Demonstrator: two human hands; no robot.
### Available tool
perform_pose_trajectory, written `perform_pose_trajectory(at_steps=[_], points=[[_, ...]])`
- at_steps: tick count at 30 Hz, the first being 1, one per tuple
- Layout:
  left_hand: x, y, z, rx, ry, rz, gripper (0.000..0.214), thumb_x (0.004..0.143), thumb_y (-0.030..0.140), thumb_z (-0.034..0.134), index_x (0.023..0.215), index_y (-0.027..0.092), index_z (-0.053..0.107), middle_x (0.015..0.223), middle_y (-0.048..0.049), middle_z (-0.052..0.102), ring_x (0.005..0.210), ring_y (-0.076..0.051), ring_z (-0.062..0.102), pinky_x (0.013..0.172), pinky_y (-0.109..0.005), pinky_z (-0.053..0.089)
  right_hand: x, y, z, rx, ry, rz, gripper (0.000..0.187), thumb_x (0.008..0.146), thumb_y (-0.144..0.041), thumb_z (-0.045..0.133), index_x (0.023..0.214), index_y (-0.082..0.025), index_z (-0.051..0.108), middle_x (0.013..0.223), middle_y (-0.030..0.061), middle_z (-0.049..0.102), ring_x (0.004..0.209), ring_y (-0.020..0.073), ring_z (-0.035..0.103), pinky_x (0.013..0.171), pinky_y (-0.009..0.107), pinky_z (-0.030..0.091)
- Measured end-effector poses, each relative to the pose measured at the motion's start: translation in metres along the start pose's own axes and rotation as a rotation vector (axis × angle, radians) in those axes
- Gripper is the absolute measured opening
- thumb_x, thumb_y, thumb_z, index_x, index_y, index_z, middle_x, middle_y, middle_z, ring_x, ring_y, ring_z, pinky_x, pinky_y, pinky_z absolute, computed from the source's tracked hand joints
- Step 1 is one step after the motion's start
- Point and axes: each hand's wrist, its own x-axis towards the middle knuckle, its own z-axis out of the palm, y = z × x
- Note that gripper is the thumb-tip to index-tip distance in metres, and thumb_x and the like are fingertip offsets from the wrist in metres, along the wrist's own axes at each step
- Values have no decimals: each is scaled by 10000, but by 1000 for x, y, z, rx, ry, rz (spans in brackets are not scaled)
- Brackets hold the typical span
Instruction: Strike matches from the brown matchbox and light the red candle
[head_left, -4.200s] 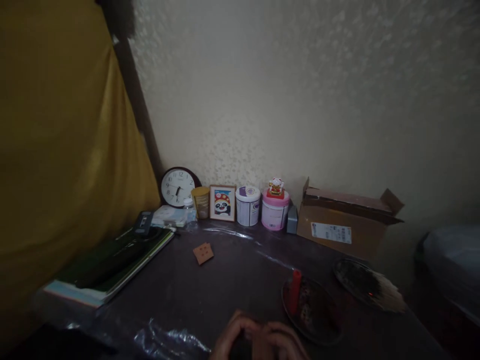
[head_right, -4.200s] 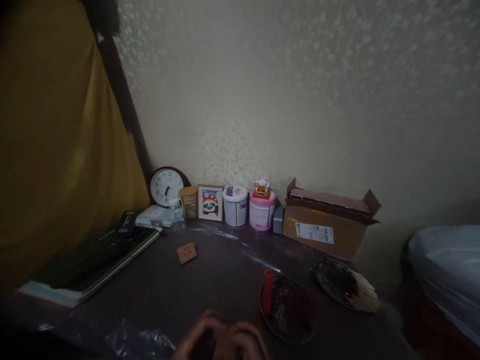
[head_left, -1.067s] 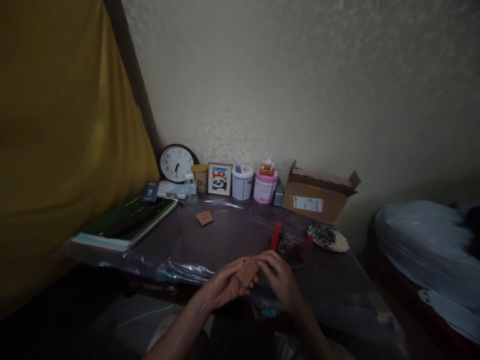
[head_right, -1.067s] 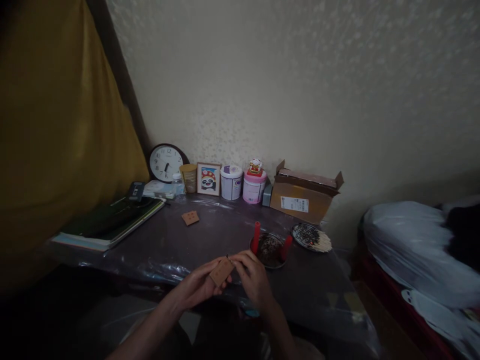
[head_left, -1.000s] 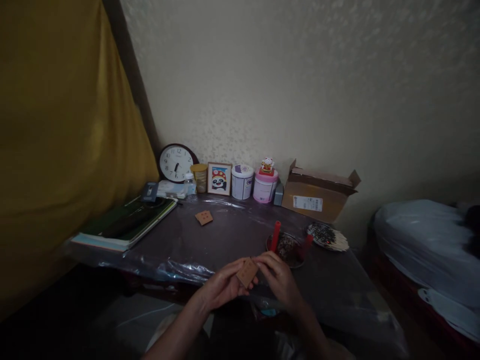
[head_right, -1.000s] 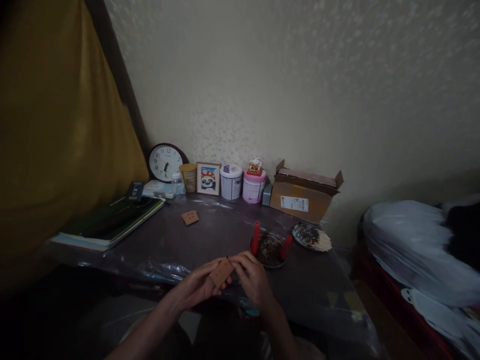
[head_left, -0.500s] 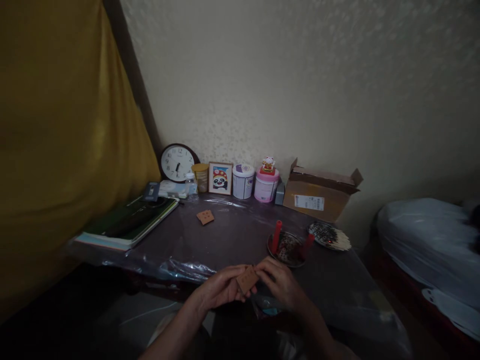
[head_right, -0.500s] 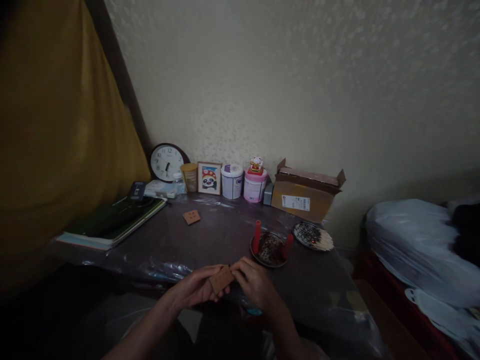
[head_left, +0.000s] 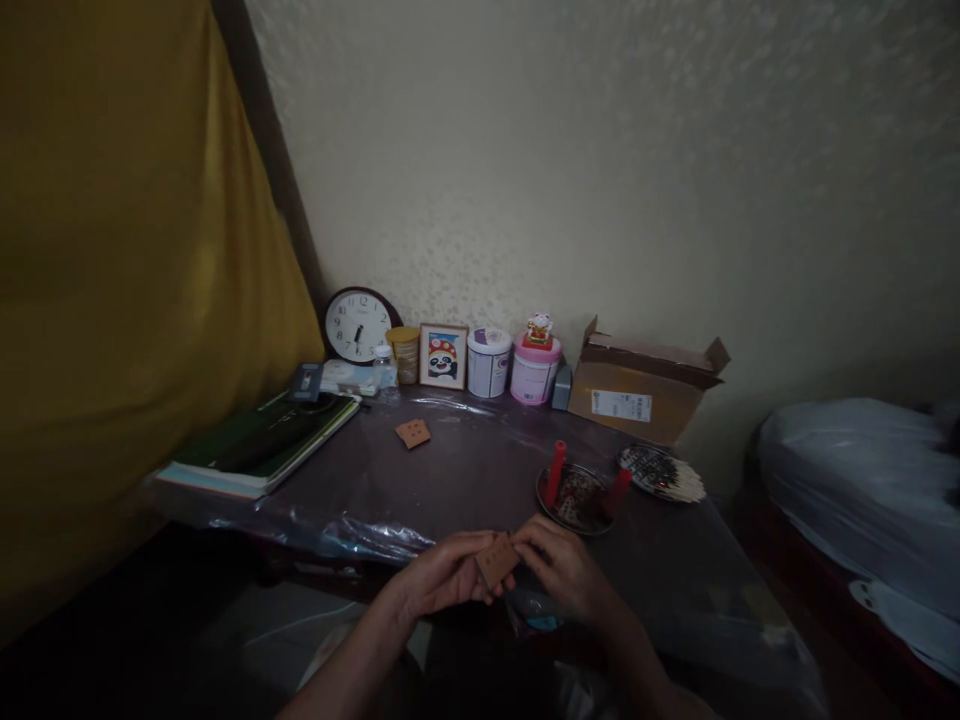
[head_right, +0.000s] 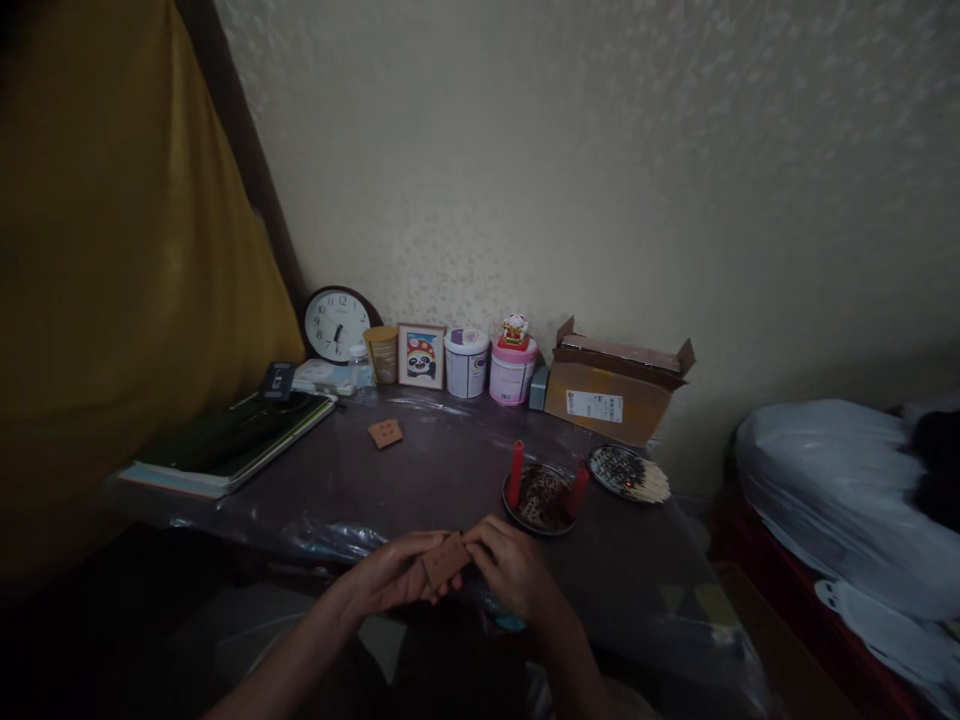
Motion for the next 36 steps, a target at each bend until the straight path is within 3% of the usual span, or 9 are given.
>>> perform_pose_trajectory(at_steps=[9,18,24,30,36], points=[[-1,1,0,17,-20,-29,336,865,324,459,1036,86,624,791,-140,710,628,-156,656,575,-238,461,-1,4,2,-10,4,27,120,882,-205,497,790,-207,573,777,-1,575,708,131,563,655,235,429],[0,1,-3,-4,-55,-5,375,856,286,480,1206,157,516,798,-128,696,664,-186,668,581,-259,464,2,3,0,57,49,55,99,814,-160,530,738,-190,586,705,-16,576,635,110,544,594,213,429],[-4,3,0,-37,-68,30,349,845,258,494,1179,165,533,872,-121,686,720,-189,665,601,-259,455,3,-1,-1,266,83,239,108,789,-256,585,710,-184,598,662,-22,611,624,121,580,612,234,472],[-4,6,7,-68,-49,100,356,862,258,463,1202,168,514,884,-116,685,743,-178,655,626,-264,453,8,-4,-4,489,142,337,221,782,-376,609,893,-186,634,779,12,671,665,147,637,647,274,503],[-3,5,10,-83,-40,140,371,853,254,495,1214,171,501,925,-125,675,794,-192,650,659,-280,459,12,-4,3,667,187,405,253,681,-422,707,738,-183,647,623,-35,624,536,109,568,542,230,472]])
